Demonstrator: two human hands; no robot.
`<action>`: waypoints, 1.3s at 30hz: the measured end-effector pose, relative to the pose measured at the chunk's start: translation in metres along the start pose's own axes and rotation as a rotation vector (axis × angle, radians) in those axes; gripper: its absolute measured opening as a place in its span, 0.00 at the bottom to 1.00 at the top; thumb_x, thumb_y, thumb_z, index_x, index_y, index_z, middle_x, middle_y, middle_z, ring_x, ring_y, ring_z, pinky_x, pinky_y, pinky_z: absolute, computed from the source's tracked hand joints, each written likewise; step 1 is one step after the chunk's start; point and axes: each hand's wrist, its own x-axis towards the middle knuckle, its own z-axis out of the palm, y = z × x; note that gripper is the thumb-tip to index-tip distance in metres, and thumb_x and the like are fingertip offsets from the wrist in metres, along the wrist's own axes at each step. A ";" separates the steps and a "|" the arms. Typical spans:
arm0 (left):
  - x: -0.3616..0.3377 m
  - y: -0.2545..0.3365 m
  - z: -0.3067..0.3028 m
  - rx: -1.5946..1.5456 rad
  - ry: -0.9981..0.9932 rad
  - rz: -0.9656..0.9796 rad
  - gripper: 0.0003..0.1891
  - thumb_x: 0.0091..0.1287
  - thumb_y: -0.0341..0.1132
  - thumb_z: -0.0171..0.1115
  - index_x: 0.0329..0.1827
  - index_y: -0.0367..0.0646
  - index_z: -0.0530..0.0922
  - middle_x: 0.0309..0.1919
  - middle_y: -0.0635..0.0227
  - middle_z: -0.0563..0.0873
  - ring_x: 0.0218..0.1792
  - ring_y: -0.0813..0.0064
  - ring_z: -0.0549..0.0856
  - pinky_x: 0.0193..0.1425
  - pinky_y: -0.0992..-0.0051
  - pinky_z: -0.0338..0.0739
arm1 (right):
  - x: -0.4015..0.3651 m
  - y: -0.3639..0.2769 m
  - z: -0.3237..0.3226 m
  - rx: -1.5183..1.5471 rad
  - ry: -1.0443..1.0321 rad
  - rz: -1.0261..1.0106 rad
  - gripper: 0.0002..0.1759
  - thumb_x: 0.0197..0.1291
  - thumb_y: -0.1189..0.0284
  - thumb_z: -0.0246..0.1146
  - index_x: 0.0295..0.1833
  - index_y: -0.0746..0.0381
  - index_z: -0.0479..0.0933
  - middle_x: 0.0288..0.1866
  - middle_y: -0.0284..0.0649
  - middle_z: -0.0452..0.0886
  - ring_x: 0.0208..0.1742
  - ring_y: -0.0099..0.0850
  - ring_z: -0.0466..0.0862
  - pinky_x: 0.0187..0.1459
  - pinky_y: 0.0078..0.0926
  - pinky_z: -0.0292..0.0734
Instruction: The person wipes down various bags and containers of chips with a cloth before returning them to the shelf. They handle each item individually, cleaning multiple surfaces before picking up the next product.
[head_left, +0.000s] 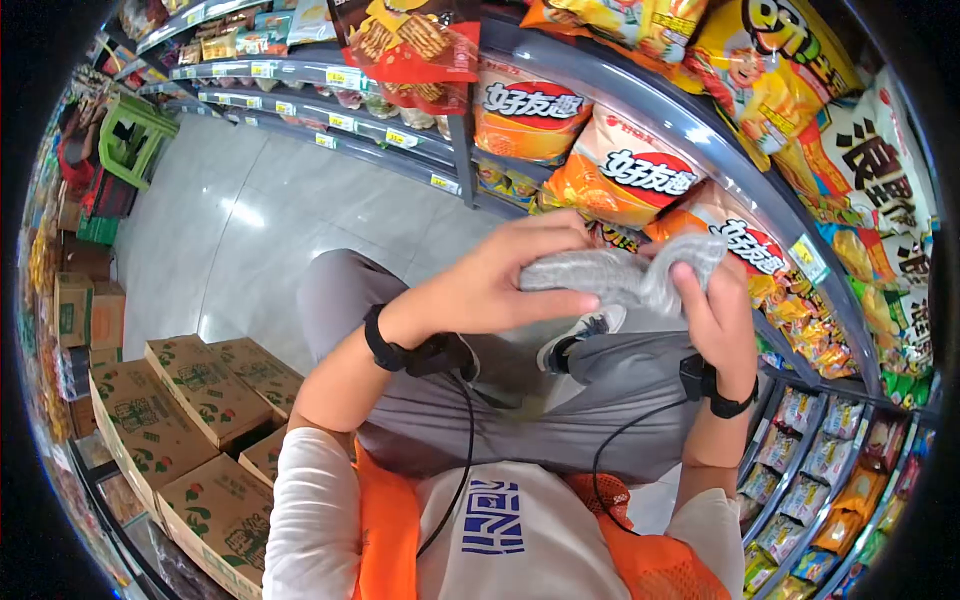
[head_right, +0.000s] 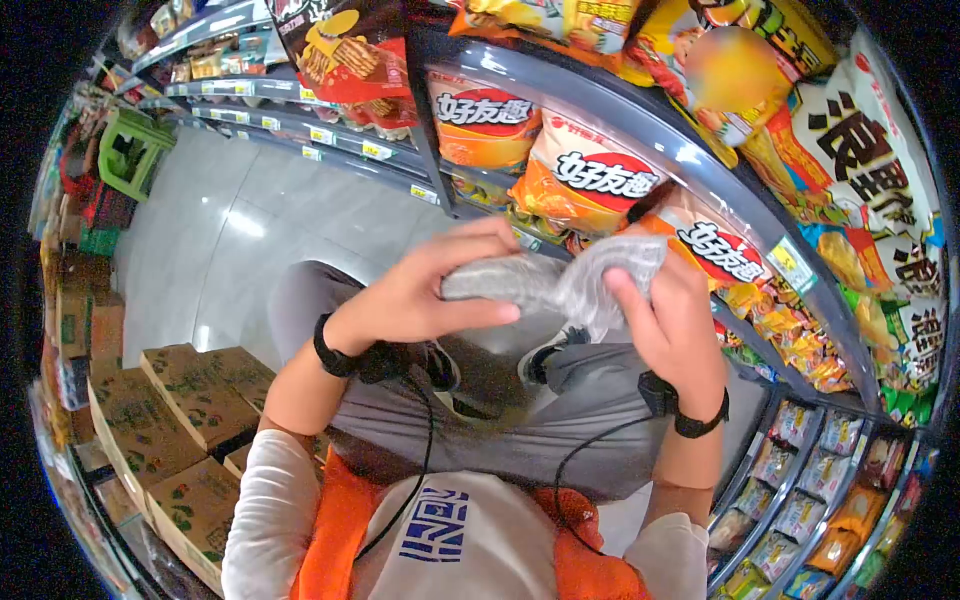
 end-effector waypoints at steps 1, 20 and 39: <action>0.000 -0.005 0.000 -0.072 -0.002 0.051 0.20 0.67 0.40 0.68 0.56 0.34 0.78 0.56 0.57 0.78 0.55 0.65 0.78 0.63 0.68 0.69 | -0.001 0.002 0.003 -0.008 0.120 -0.008 0.08 0.66 0.74 0.62 0.41 0.69 0.80 0.39 0.48 0.82 0.37 0.42 0.82 0.44 0.32 0.75; -0.023 -0.056 0.041 -0.536 0.210 -0.371 0.33 0.68 0.36 0.65 0.75 0.39 0.64 0.71 0.60 0.72 0.72 0.67 0.71 0.77 0.66 0.60 | 0.008 0.013 0.047 0.381 0.087 0.355 0.22 0.74 0.56 0.57 0.43 0.68 0.78 0.24 0.33 0.76 0.27 0.22 0.72 0.31 0.29 0.70; -0.030 -0.098 0.014 -0.464 0.424 -0.553 0.32 0.70 0.35 0.63 0.75 0.39 0.63 0.71 0.60 0.72 0.71 0.67 0.71 0.77 0.66 0.61 | -0.043 0.061 -0.013 0.331 0.131 0.326 0.21 0.73 0.55 0.56 0.35 0.62 0.78 0.20 0.32 0.75 0.22 0.22 0.73 0.26 0.24 0.67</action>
